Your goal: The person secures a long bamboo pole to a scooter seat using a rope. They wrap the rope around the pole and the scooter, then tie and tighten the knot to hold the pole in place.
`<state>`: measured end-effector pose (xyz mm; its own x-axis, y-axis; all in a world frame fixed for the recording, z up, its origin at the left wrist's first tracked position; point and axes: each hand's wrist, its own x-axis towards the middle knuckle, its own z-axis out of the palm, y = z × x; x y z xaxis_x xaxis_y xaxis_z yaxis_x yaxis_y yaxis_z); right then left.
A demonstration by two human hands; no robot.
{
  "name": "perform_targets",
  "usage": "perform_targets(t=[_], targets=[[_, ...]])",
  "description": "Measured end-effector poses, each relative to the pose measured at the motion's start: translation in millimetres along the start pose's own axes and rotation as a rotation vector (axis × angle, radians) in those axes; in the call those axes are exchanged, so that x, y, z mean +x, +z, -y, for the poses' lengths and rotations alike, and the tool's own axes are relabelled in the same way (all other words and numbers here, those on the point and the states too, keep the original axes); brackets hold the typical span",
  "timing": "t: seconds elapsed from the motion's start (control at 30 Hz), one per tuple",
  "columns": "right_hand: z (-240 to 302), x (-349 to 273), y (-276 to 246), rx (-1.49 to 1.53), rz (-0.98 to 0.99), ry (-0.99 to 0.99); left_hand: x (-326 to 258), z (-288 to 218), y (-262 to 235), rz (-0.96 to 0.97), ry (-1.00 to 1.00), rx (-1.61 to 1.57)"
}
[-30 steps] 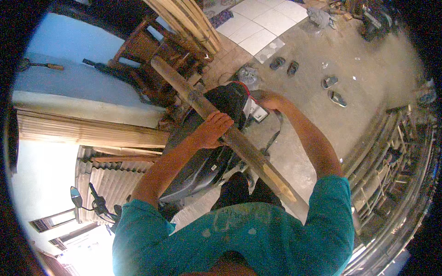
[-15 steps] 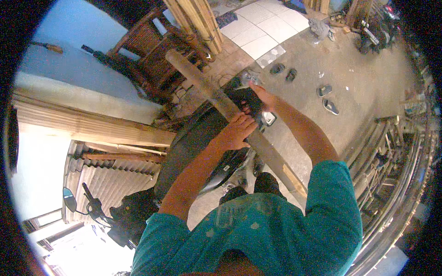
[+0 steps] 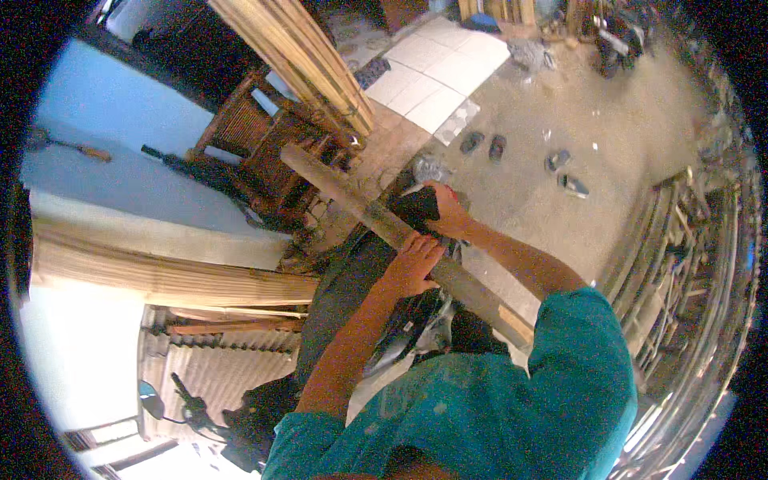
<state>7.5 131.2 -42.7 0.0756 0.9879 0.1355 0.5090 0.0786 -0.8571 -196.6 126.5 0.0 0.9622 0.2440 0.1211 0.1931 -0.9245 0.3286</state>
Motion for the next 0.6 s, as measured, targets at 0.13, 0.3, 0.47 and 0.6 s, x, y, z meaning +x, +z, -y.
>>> perform_targets(t=[0.13,0.3,0.47,0.6], targets=[[-8,-12,-7,-0.225,0.238,-0.189,-5,-8,-2,0.13,-0.045,-0.002],[16,-2,-5,-0.368,0.377,0.051,-4,-9,-2,0.189,-0.077,0.02],[5,-4,22,-0.762,0.317,0.106,2,-11,-3,0.261,-0.07,0.074],[27,0,13,-0.8,0.377,0.079,2,-10,-3,0.238,-0.086,0.094]])
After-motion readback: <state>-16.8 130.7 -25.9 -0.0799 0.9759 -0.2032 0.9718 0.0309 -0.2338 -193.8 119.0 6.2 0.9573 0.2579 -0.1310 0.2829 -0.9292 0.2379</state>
